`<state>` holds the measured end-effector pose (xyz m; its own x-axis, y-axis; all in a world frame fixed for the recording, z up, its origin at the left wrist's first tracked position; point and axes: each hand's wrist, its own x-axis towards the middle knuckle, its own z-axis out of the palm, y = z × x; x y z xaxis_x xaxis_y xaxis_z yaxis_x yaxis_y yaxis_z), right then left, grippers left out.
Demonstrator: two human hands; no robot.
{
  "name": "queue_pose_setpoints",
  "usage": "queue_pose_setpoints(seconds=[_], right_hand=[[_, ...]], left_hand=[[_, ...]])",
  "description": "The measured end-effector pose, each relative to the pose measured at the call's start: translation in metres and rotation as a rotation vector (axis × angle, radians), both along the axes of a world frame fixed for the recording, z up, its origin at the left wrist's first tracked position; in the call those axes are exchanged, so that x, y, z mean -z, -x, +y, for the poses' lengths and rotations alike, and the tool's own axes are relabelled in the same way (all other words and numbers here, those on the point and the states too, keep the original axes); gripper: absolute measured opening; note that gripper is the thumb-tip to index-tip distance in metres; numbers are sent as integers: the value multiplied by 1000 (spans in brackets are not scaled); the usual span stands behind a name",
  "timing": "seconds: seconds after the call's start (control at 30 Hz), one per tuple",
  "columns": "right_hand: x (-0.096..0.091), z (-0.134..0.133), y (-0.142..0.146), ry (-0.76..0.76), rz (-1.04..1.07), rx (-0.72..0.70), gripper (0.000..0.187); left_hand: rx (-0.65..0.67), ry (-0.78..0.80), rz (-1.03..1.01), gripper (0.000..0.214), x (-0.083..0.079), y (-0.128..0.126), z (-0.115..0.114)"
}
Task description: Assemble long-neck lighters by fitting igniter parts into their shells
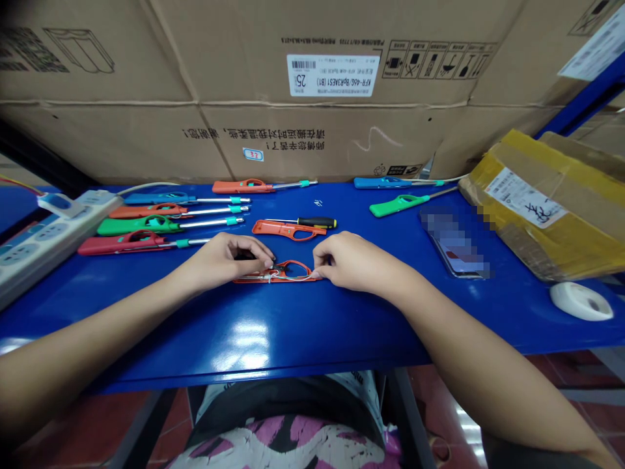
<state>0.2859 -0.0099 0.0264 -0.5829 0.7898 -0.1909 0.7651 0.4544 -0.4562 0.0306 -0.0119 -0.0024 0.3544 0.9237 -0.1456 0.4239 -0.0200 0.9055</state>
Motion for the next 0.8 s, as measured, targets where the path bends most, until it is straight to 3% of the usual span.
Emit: queue_pose_setpoints(seconds=[0.27, 0.8], right_hand=[[1, 0, 0, -3, 10, 3, 12], [-1, -1, 1, -2, 2, -2, 12]], left_hand=[[27, -46, 33, 18, 1, 1, -1], [77, -330, 221, 30, 8, 3, -1]])
